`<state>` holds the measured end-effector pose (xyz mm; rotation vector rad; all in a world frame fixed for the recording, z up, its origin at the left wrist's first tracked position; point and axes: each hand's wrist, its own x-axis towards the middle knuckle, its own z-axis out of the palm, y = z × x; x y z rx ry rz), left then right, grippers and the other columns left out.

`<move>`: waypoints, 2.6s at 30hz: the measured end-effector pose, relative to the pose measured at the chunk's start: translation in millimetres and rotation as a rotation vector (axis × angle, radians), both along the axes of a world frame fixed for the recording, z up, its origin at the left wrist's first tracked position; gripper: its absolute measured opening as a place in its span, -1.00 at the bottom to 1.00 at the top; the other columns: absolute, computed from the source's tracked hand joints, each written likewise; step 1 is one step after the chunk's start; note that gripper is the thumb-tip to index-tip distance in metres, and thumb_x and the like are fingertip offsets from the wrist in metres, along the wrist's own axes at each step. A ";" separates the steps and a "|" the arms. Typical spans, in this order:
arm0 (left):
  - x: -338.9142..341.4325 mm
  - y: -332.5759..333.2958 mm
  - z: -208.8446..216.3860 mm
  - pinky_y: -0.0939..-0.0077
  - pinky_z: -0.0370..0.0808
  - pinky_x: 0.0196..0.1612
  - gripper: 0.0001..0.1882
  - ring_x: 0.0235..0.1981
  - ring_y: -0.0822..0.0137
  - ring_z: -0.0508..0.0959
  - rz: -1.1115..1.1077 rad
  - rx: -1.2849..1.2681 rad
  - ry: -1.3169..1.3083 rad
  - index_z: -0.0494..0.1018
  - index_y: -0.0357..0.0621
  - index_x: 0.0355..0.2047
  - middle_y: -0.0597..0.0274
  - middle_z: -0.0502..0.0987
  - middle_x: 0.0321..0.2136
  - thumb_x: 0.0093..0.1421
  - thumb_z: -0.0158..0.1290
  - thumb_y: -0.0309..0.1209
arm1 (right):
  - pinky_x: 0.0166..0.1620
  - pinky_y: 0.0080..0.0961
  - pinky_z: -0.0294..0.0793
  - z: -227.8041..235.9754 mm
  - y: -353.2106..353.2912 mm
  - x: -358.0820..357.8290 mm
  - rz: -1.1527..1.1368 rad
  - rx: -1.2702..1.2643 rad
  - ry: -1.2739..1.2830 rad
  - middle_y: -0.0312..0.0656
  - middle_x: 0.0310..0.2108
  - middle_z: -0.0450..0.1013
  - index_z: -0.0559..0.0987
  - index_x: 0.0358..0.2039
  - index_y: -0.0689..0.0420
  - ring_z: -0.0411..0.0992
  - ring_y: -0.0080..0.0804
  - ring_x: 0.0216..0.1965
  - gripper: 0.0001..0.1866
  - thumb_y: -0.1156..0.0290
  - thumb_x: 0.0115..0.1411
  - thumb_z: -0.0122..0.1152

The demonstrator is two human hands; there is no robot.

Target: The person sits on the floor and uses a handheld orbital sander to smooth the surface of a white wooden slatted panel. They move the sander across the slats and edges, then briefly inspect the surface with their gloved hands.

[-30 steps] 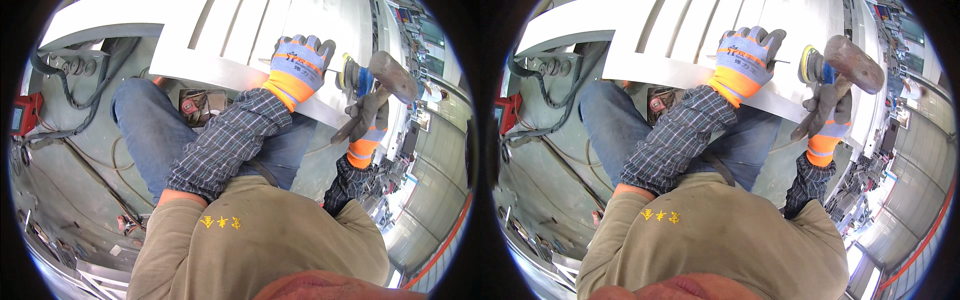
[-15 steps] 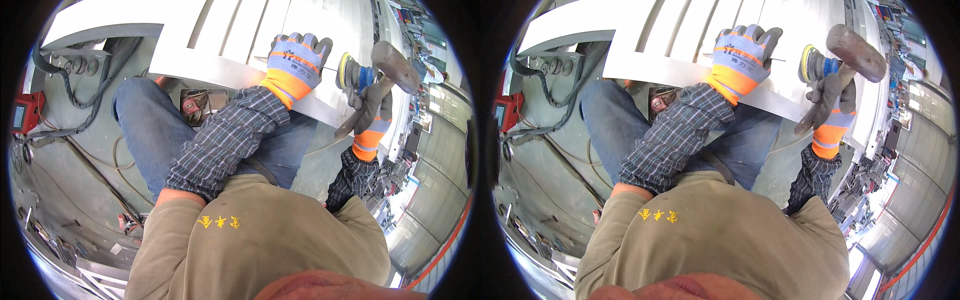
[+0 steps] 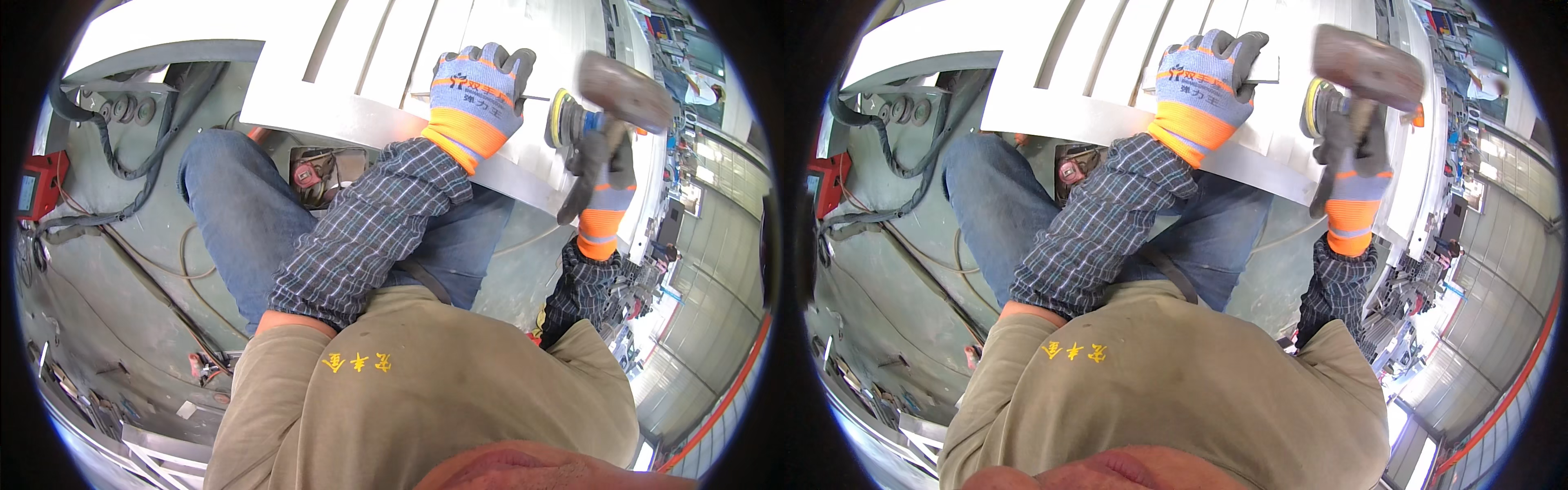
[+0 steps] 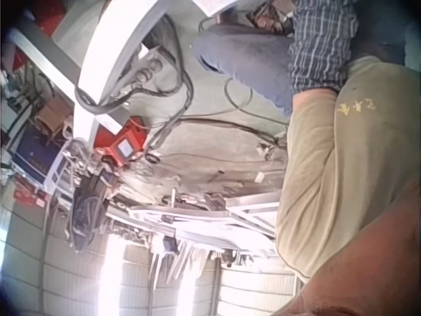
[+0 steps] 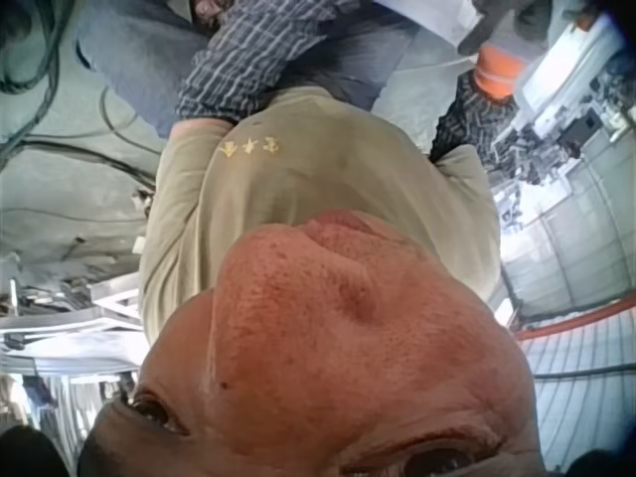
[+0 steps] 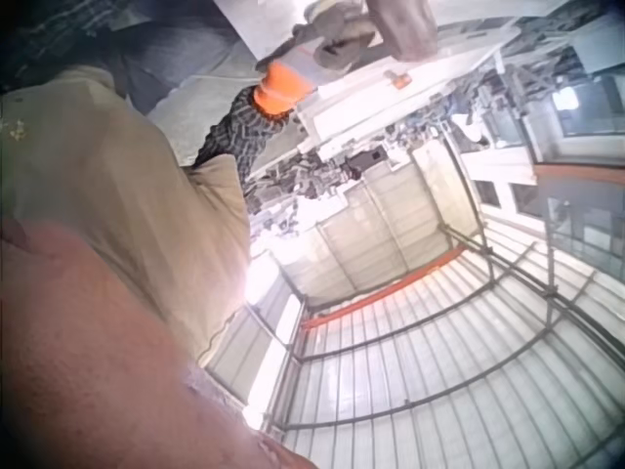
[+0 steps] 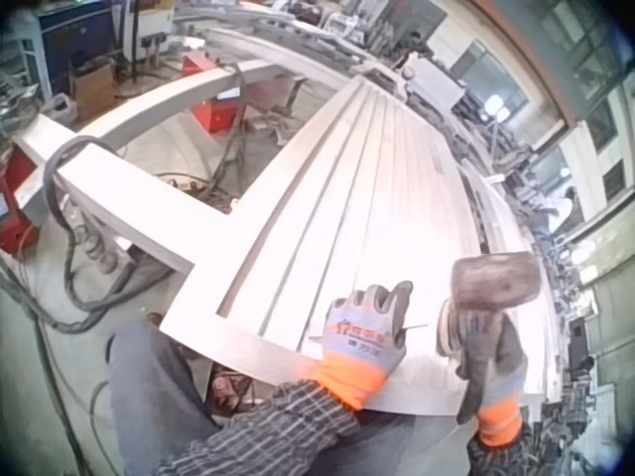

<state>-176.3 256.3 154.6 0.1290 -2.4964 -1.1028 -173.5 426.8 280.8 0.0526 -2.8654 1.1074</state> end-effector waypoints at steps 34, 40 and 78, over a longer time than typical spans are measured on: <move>35.2 18.1 -5.3 0.02 0.40 -0.02 -0.76 -0.13 0.20 0.56 -0.157 -0.239 0.110 0.54 0.28 -0.18 0.36 0.54 -0.24 0.13 0.24 -0.14 | -0.43 -0.51 0.48 -22.4 20.5 53.6 -0.085 -0.058 -0.063 -0.28 -0.52 0.38 0.44 -0.25 0.19 0.42 -0.52 -0.53 -0.74 0.23 0.36 0.10; 25.9 12.3 2.2 0.05 0.43 -0.12 -0.75 -0.15 0.19 0.58 -0.072 -0.101 0.137 0.55 0.29 -0.19 0.37 0.55 -0.25 0.11 0.25 -0.14 | -0.41 -0.51 0.49 -21.8 21.4 58.9 -0.068 -0.065 -0.058 -0.26 -0.51 0.36 0.43 -0.29 0.21 0.40 -0.49 -0.54 -0.76 0.27 0.37 0.09; 30.2 -2.3 -6.3 0.08 0.42 -0.17 -0.71 -0.22 0.20 0.57 -0.055 -0.036 0.271 0.52 0.28 -0.16 0.36 0.53 -0.25 0.09 0.22 -0.10 | -0.46 -0.47 0.50 -20.3 5.3 60.3 -0.151 -0.234 0.087 -0.18 -0.52 0.41 0.41 -0.03 0.23 0.45 -0.45 -0.56 -0.60 0.17 0.32 0.18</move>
